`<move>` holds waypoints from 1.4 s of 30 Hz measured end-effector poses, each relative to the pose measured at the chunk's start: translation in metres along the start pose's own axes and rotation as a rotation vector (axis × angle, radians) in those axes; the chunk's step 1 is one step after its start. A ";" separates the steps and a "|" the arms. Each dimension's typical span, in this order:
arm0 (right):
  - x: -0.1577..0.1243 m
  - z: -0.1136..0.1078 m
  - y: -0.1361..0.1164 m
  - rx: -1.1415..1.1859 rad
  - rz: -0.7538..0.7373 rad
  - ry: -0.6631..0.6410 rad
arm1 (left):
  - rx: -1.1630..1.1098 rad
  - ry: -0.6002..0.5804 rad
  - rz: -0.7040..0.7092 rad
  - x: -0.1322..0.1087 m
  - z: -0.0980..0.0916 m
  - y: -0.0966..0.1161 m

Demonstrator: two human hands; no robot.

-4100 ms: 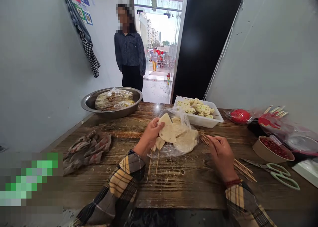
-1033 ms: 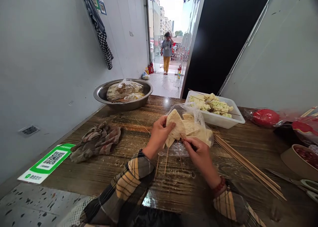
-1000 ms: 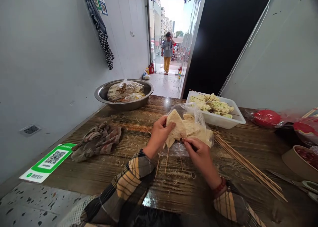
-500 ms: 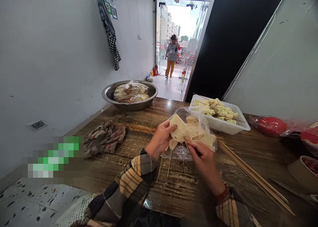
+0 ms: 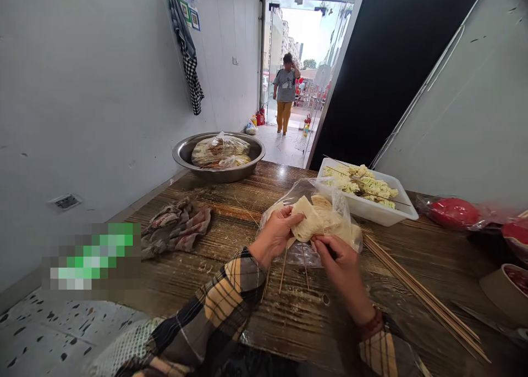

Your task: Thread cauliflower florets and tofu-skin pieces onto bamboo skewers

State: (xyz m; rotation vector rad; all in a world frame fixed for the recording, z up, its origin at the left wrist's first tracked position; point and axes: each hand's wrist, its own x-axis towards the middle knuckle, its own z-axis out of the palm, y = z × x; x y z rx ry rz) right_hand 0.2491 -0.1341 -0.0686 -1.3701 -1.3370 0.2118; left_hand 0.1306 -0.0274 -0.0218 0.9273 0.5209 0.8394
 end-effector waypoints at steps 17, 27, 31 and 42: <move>-0.008 0.006 0.001 0.062 0.121 -0.009 | 0.290 0.175 0.326 0.003 -0.006 0.008; -0.005 0.009 0.004 0.075 0.161 0.029 | 0.543 0.172 0.402 0.004 -0.004 0.003; -0.005 0.008 0.003 0.087 0.151 0.038 | 0.482 0.154 0.360 0.005 -0.004 0.002; -0.003 0.005 -0.002 0.063 0.124 0.033 | 0.286 0.110 0.234 -0.001 0.000 0.007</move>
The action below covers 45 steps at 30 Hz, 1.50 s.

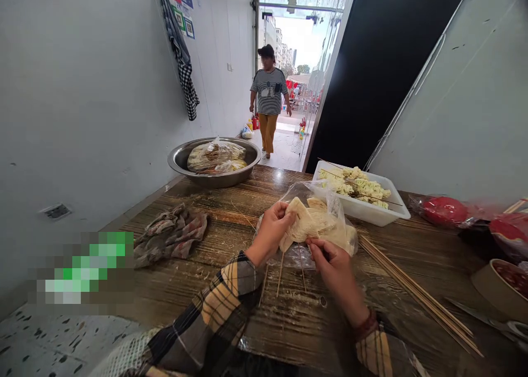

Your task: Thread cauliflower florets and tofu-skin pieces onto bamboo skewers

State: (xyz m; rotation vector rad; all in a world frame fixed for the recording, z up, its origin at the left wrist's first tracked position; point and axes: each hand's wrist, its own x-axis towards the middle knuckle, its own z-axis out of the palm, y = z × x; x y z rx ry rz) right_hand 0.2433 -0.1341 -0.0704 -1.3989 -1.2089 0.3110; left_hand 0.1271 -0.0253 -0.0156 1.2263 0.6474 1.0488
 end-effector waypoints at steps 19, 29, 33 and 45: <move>-0.003 -0.001 0.006 -0.010 -0.056 -0.057 | -0.327 0.034 -0.213 0.006 -0.009 0.001; -0.001 -0.001 0.004 -0.003 -0.005 -0.094 | -0.297 0.039 -0.221 0.006 -0.008 -0.003; 0.000 0.000 0.006 -0.016 0.024 -0.091 | -0.262 0.033 -0.198 0.005 -0.008 -0.007; 0.007 0.008 0.001 0.387 0.319 -0.086 | -0.368 -0.095 -0.223 0.000 0.001 -0.004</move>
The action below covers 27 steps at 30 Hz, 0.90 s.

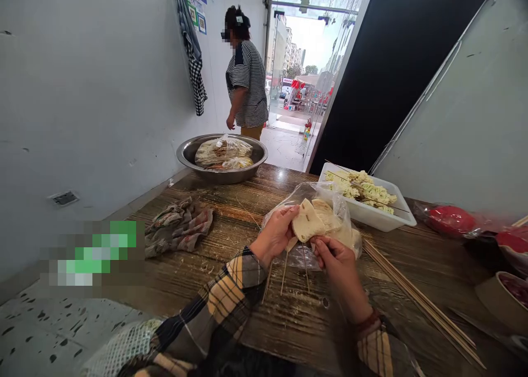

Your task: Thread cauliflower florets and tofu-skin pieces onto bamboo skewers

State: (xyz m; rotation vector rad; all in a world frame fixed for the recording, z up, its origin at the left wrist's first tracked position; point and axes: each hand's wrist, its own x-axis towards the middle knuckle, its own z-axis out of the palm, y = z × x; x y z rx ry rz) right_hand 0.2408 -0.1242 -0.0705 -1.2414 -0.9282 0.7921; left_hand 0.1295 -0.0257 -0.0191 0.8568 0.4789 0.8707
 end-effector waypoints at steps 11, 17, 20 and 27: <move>-0.007 -0.006 0.001 -0.202 -0.114 -0.114 | -0.049 -0.022 0.065 0.005 -0.013 0.018; -0.009 -0.007 0.006 -0.282 -0.128 -0.061 | -0.018 -0.055 0.043 0.001 -0.008 0.018; -0.010 -0.004 0.006 -0.307 -0.128 -0.072 | 0.005 -0.026 0.068 -0.001 -0.004 0.011; -0.011 0.001 0.006 -0.318 -0.145 -0.050 | 0.037 0.003 0.089 0.000 -0.005 0.001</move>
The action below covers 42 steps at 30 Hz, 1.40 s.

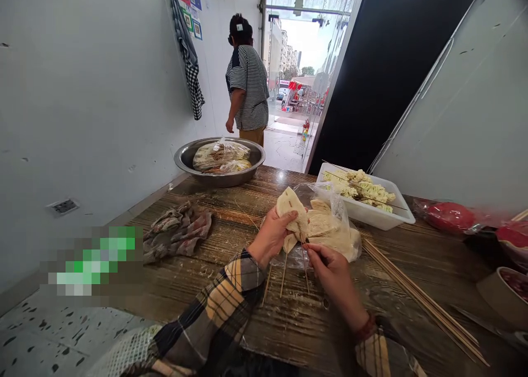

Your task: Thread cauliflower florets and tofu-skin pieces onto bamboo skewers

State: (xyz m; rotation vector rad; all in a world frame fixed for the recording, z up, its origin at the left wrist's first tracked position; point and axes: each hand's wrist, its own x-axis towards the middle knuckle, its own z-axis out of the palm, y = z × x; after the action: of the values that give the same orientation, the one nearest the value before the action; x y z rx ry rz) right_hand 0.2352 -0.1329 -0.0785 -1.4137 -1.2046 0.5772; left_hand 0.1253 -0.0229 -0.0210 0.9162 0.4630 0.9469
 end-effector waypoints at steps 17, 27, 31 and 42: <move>0.000 0.000 -0.002 0.169 0.113 -0.062 | -0.078 0.015 -0.007 0.005 -0.004 0.010; -0.001 0.002 0.000 0.011 0.003 -0.059 | -0.104 0.028 0.032 0.006 -0.008 0.014; -0.001 0.002 0.000 0.001 -0.026 -0.038 | -0.096 0.028 0.026 0.006 -0.006 0.013; 0.000 0.003 0.000 0.051 0.027 -0.042 | -0.089 0.044 -0.011 0.006 -0.004 0.008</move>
State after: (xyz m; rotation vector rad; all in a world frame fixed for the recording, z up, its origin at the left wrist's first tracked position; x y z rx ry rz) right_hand 0.2326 -0.1316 -0.0794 -1.3826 -1.1982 0.6546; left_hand 0.1215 -0.0137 -0.0165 0.8130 0.4590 0.9714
